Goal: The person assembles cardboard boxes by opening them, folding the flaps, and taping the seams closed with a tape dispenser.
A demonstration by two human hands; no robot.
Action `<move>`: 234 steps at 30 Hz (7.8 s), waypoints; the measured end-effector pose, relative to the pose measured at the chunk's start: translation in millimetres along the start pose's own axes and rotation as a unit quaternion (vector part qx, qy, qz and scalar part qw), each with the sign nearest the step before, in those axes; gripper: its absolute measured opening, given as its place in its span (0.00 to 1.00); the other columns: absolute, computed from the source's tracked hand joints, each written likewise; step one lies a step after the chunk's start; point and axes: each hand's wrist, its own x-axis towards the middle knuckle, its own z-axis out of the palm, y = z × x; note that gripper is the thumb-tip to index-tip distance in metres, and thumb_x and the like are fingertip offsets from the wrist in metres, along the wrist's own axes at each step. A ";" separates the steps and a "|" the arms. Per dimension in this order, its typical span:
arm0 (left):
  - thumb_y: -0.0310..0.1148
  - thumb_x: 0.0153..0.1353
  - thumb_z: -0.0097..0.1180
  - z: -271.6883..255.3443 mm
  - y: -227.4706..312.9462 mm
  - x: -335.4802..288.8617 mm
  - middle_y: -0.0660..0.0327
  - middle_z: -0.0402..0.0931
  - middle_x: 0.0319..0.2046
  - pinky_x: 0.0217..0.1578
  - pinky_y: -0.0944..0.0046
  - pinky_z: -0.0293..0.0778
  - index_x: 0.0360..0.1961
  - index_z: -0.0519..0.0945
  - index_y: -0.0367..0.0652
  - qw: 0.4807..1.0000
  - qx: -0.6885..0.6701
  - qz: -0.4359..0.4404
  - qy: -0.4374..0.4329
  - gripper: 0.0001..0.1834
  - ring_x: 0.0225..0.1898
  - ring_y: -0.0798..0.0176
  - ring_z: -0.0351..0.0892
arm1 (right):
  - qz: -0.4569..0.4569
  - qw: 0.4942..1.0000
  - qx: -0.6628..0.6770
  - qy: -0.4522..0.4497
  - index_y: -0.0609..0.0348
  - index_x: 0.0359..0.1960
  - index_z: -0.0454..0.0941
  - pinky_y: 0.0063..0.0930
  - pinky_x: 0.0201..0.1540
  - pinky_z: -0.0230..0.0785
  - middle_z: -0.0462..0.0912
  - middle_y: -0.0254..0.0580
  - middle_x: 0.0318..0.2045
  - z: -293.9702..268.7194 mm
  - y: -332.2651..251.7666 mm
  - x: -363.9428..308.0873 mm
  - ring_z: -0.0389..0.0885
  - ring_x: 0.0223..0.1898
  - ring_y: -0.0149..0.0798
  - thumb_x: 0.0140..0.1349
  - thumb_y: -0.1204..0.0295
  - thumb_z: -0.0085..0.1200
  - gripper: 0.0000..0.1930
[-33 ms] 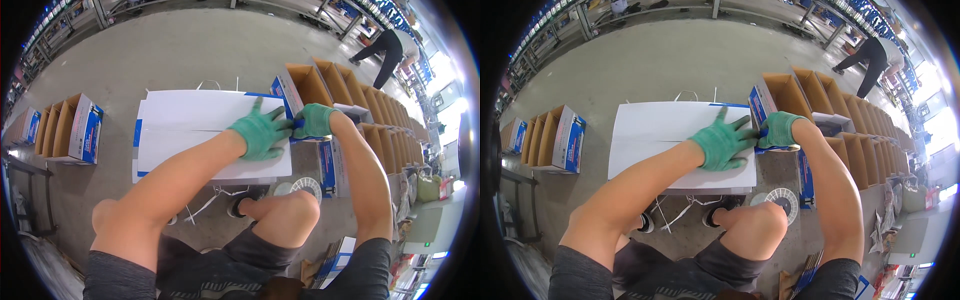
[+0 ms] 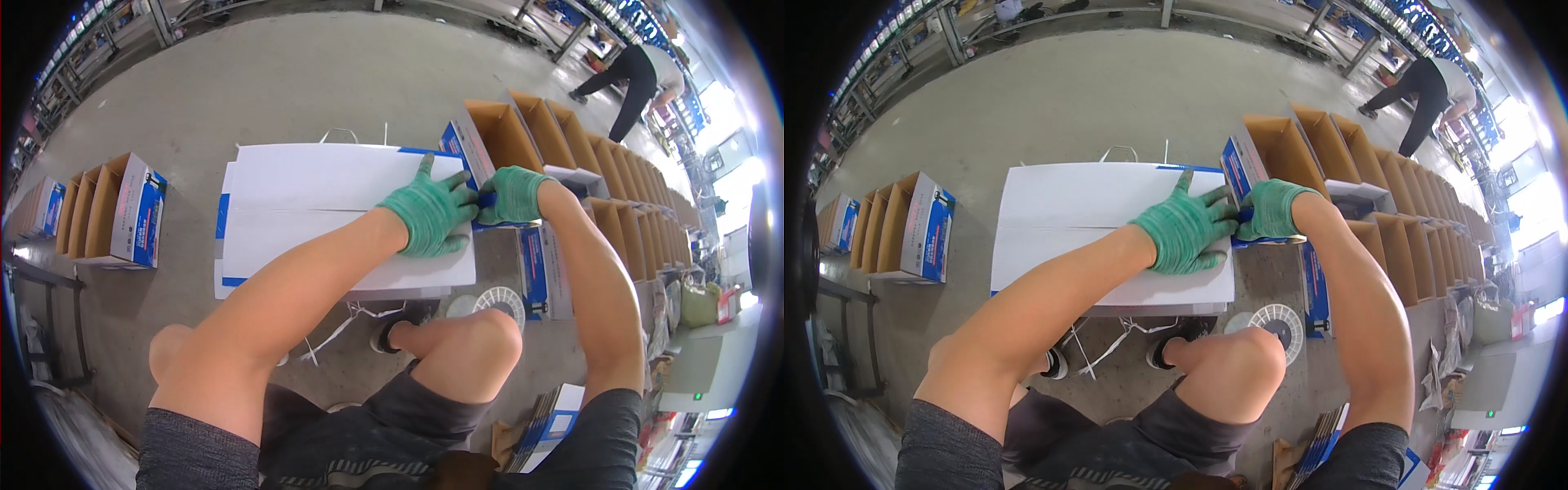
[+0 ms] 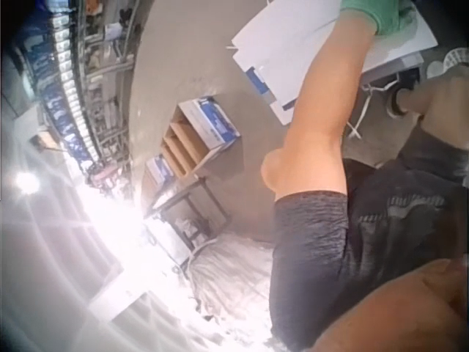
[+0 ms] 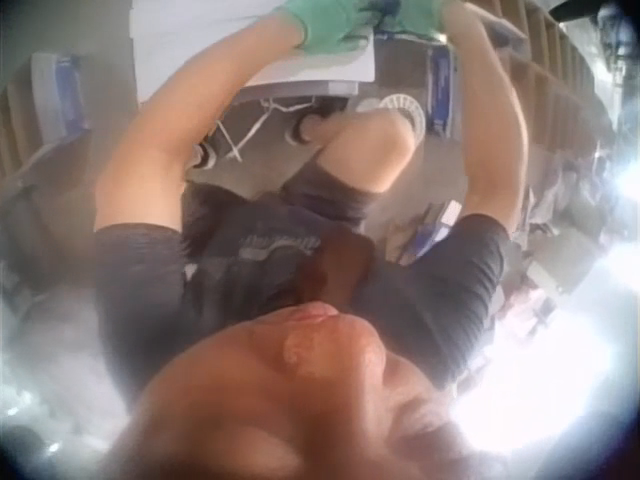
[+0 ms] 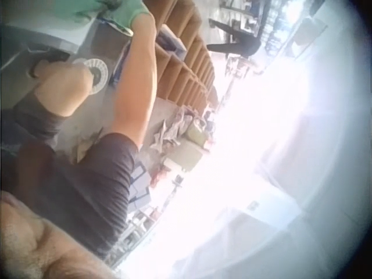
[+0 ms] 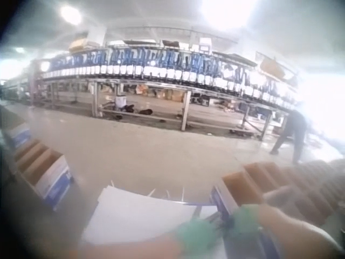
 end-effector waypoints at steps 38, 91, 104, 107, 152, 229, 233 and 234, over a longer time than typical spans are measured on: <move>0.73 0.66 0.31 -0.2 -91.4 -292.0 0.53 0.55 0.73 0.70 0.54 0.54 0.73 0.59 0.44 0.565 -0.602 -0.465 0.322 0.49 0.74 0.56 0.53 | 0.069 0.842 0.475 0.248 0.70 0.64 0.68 0.31 0.59 0.68 0.80 0.51 0.53 102.7 -68.9 25.4 0.77 0.53 0.43 0.71 0.54 0.52 0.31; 0.53 0.62 0.56 106.6 -236.6 -647.4 0.44 0.79 0.52 0.55 0.50 0.74 0.58 0.71 0.43 0.472 -0.093 -0.873 0.078 0.30 0.52 0.40 0.80 | -0.227 0.922 0.312 -0.019 0.69 0.63 0.70 0.33 0.59 0.70 0.78 0.54 0.57 93.7 -160.6 65.7 0.77 0.58 0.43 0.69 0.73 0.54 0.23; 0.42 0.61 0.58 142.8 -295.8 -584.0 0.46 0.67 0.65 0.62 0.53 0.68 0.65 0.72 0.45 0.732 -0.075 -0.676 -0.044 0.31 0.64 0.48 0.69 | 0.059 0.902 0.420 0.088 0.62 0.65 0.70 0.34 0.59 0.70 0.78 0.55 0.58 168.3 -98.4 132.8 0.77 0.58 0.48 0.62 0.74 0.58 0.27; 0.40 0.63 0.58 178.7 -256.6 -504.2 0.46 0.73 0.60 0.61 0.58 0.69 0.64 0.72 0.42 0.696 -0.323 -0.640 0.021 0.29 0.59 0.49 0.74 | 0.112 0.920 0.326 0.185 0.64 0.67 0.66 0.33 0.60 0.68 0.77 0.56 0.59 209.3 -47.8 152.8 0.76 0.60 0.47 0.63 0.73 0.57 0.29; 0.52 0.65 0.60 -52.0 -125.3 -318.7 0.55 0.60 0.66 0.66 0.61 0.57 0.76 0.42 0.48 0.569 -0.412 -0.452 0.550 0.50 0.65 0.59 0.60 | -0.010 0.962 0.182 0.206 0.58 0.48 0.85 0.35 0.50 0.75 0.87 0.53 0.40 -23.3 -47.0 -34.7 0.85 0.41 0.46 0.64 0.59 0.57 0.18; 0.32 0.68 0.57 20.3 -101.9 -281.8 0.47 0.57 0.71 0.68 0.59 0.62 0.63 0.73 0.47 0.797 -0.280 -0.416 0.337 0.22 0.69 0.48 0.63 | -0.150 0.898 0.210 0.357 0.49 0.72 0.63 0.39 0.76 0.43 0.48 0.44 0.77 103.5 -78.9 46.5 0.46 0.77 0.52 0.74 0.67 0.45 0.25; 0.33 0.66 0.59 25.0 -105.0 -284.0 0.45 0.59 0.70 0.66 0.57 0.64 0.64 0.73 0.48 0.800 -0.261 -0.435 0.322 0.24 0.68 0.46 0.64 | -0.225 0.854 0.345 0.317 0.50 0.71 0.64 0.35 0.72 0.55 0.64 0.38 0.72 106.1 -33.5 31.7 0.64 0.69 0.44 0.73 0.70 0.47 0.25; 0.33 0.66 0.59 27.0 -107.1 -285.0 0.45 0.60 0.69 0.66 0.56 0.65 0.64 0.73 0.49 0.799 -0.276 -0.422 0.328 0.25 0.68 0.45 0.65 | -0.147 0.755 0.584 0.258 0.50 0.70 0.67 0.29 0.64 0.65 0.72 0.33 0.66 114.1 -15.5 26.5 0.71 0.61 0.33 0.73 0.70 0.49 0.24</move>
